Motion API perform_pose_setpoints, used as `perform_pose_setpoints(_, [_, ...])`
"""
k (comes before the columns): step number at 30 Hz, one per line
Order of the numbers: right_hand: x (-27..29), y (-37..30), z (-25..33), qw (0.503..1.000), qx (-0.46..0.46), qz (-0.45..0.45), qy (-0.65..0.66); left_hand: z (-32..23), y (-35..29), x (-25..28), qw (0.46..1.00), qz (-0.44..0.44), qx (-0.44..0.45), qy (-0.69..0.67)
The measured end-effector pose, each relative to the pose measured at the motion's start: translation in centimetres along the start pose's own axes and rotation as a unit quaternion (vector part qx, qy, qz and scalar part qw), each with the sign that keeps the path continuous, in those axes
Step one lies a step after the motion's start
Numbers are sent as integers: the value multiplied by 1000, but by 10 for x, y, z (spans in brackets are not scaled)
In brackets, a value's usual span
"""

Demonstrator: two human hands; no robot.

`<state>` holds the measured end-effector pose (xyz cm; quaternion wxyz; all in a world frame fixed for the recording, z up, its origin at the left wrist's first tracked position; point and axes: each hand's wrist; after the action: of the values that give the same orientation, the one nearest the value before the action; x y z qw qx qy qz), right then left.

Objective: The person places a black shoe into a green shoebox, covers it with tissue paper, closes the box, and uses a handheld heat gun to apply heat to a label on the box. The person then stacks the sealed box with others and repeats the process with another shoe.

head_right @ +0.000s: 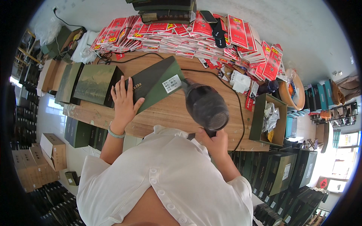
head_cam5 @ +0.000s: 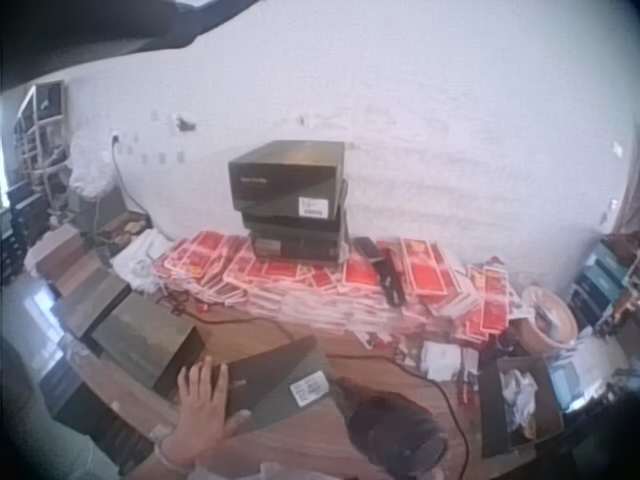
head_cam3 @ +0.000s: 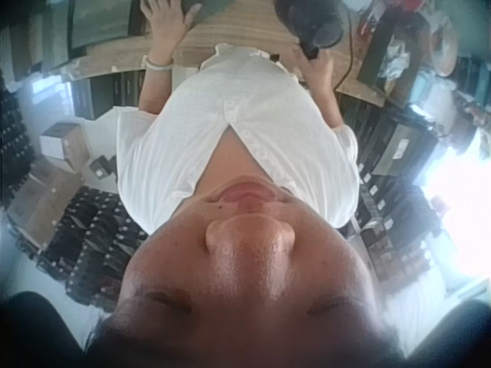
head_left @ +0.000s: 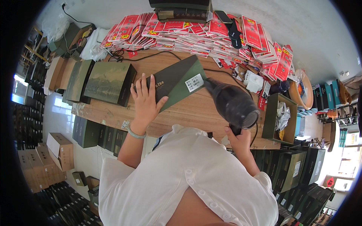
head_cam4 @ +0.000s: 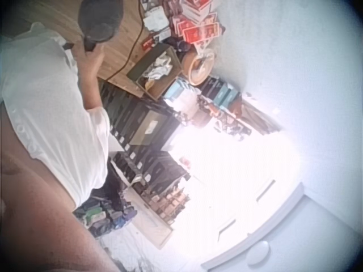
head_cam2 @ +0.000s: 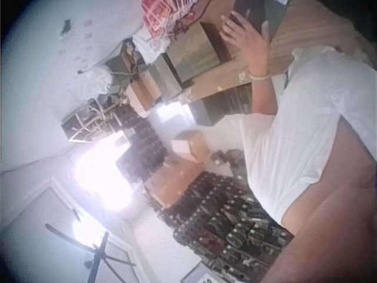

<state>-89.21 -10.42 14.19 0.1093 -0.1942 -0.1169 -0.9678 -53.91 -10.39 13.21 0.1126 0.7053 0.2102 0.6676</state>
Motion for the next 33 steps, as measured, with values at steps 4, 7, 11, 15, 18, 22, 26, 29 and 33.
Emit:
perform_pose_setpoints(4, [3,1,10,995,-94,-1,32,1,1,-1,1000,-8,3,-7])
perform_pose_setpoints(7, [1,1,12,993,-117,-8,25,2,2,-3,1000,-1,13,-7])
perform_pose_setpoints(11, [-1,2,1,997,-80,-7,7,2,2,-2,1000,-1,9,-3])
perform_pose_setpoints(15, [0,5,3,999,-42,-5,-7,2,4,-2,1000,-10,5,-16])
perform_pose_setpoints(18, [-2,7,1,997,-68,-16,36,2,4,0,1000,-7,4,-14])
perform_pose_setpoints(22, [0,11,6,999,-51,-1,16,3,4,-2,1000,-8,6,-16])
perform_pose_setpoints(26, [-6,17,1,1000,-24,-11,15,3,3,-3,1000,-9,8,-16])
perform_pose_setpoints(29, [-6,20,4,999,-38,1,28,2,4,-2,1000,-8,6,-17])
perform_pose_setpoints(33, [-8,28,12,998,48,14,-32,3,3,-1,1000,-12,6,-19])
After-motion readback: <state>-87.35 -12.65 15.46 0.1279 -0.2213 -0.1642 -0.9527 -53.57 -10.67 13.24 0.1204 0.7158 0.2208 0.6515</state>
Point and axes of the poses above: each hand's wrist, its own y-axis towards the middle knuckle, its own x-axis out of the back of the hand, z = x × y, and after that the axes turned 5 degrees about x, right-handed
